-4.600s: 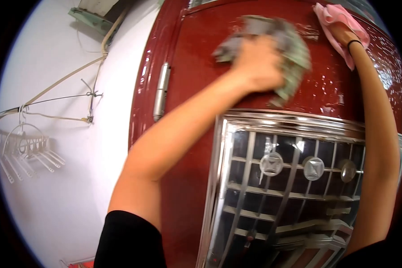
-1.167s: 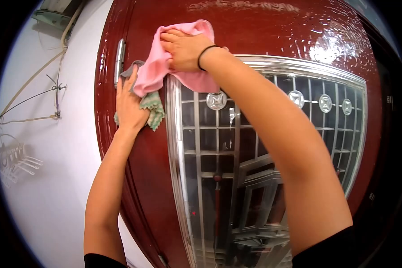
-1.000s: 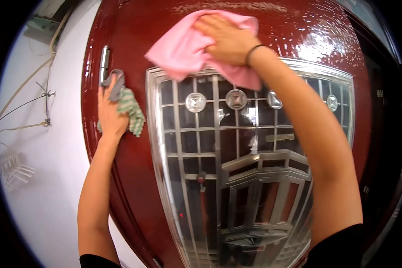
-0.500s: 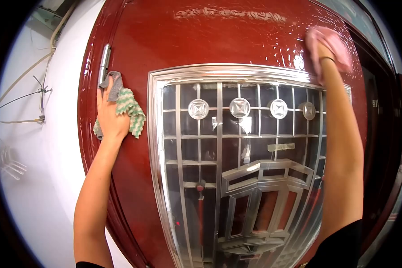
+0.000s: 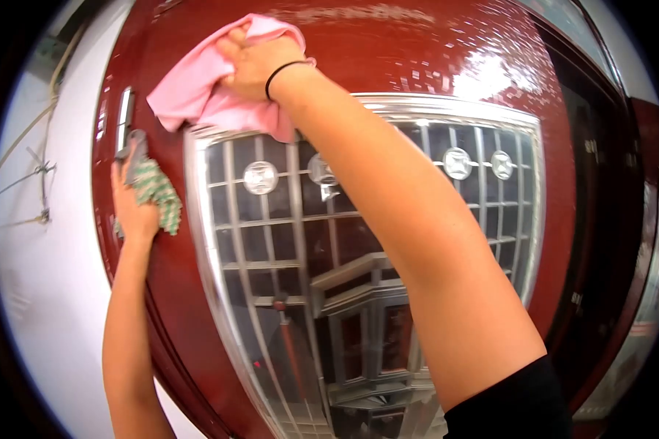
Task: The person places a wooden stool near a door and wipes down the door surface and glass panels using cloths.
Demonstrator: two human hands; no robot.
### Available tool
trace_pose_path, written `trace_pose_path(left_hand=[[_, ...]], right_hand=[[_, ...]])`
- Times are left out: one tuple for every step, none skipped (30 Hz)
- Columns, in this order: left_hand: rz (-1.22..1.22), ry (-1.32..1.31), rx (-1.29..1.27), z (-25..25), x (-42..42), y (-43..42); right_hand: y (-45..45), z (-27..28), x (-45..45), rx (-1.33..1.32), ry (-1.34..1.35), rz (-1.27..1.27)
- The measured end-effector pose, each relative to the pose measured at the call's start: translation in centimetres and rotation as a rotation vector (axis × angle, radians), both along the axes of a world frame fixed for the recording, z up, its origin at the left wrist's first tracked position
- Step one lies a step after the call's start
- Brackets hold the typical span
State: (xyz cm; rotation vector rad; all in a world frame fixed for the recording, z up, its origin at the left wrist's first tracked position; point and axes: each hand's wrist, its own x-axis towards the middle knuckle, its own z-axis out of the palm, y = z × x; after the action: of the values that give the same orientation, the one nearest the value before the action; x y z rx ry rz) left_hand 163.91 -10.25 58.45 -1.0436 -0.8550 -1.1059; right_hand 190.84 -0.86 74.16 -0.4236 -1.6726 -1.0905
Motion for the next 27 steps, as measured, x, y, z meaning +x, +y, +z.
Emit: trace_pose_path(left_hand=[[0.037,0.014,-0.022,0.0,-0.2,0.1],[0.078,0.025,-0.037,0.1,-1.1,0.1],[0.135,0.041,-0.046,0.3,-1.9,0.2],[0.14,-0.042,-0.048,0.1,-1.9,0.3],[0.148,-0.038,-0.055,0.0,-2.3,0.3],[0.155,-0.033,-0.06,0.1,-2.9,0.5],[0.151,-0.059,-0.054,0.1,-3.6,0.7],[0.147,-0.087,-0.048,0.1,-4.3,1.0],[0.143,-0.071,-0.028,0.1,-5.0,1.2],[0.13,-0.076,-0.013,0.1,-5.5,1.4],[0.157,-0.079,-0.032,0.2,-6.5,1.5],[0.186,-0.085,-0.055,0.3,-7.6,1.6],[0.194,-0.121,-0.058,0.4,-9.1,1.9],[0.154,-0.134,0.001,0.4,-10.1,2.4],[0.152,-0.135,0.014,0.5,-10.6,2.5],[0.149,-0.135,0.024,0.6,-11.2,2.6],[0.148,-0.155,0.03,0.8,-12.4,2.7],[0.141,-0.137,0.034,1.1,-13.3,2.8],[0.134,-0.119,0.038,1.4,-14.3,2.9],[0.137,-0.112,0.046,1.6,-15.0,3.0],[0.14,-0.106,0.054,1.7,-15.8,3.1],[0.144,-0.099,0.061,1.9,-16.6,3.3],[0.169,-0.094,0.041,2.0,-17.0,3.3],[0.194,-0.088,0.023,2.1,-17.4,3.3],[0.256,-0.114,-0.007,2.3,-18.4,3.5],[0.205,-0.126,-0.023,2.1,-16.9,3.3],[0.172,-0.132,-0.004,2.0,-16.3,3.5]], right_hand=[[1.2,1.6,2.6,0.009,0.032,-0.066],[2.1,1.7,5.8,0.079,0.114,-0.061],[2.7,1.8,9.1,0.145,0.199,-0.053],[3.3,1.1,12.9,0.269,0.333,0.021],[3.3,0.9,16.6,0.157,0.326,-0.12],[3.7,1.2,20.4,0.043,0.318,-0.261],[6.4,1.7,24.2,0.07,0.389,-0.183],[9.0,1.7,27.7,0.099,0.458,-0.105],[10.5,1.1,31.2,0.088,0.492,-0.114],[11.4,0.1,34.3,0.069,0.503,-0.148],[12.3,-1.2,37.2,0.053,0.514,-0.176],[13.1,-2.8,39.9,0.038,0.52,-0.196],[13.8,-4.5,42.1,0.025,0.523,-0.207],[14.3,-6.5,44.0,0.018,0.524,-0.214],[14.6,-8.7,45.7,0.009,0.52,-0.222],[15.0,-10.8,47.1,0.01,0.515,-0.226],[15.4,-13.0,48.2,0.027,0.497,-0.229],[15.6,-15.1,49.2,0.061,0.473,-0.239],[16.0,-17.6,49.6,0.136,0.438,-0.253],[16.4,-20.2,50.2,0.263,0.403,-0.274],[16.8,-22.9,50.7,0.394,0.373,-0.299],[14.6,-26.1,49.1,0.361,0.431,-0.306],[12.0,-29.3,47.3,0.328,0.488,-0.314],[9.8,-31.6,44.6,0.298,0.648,-0.117],[8.9,-34.8,44.0,0.241,0.677,-0.113],[8.8,-38.0,43.3,0.186,0.706,-0.102],[8.8,-41.4,42.6,0.123,0.81,0.02]])
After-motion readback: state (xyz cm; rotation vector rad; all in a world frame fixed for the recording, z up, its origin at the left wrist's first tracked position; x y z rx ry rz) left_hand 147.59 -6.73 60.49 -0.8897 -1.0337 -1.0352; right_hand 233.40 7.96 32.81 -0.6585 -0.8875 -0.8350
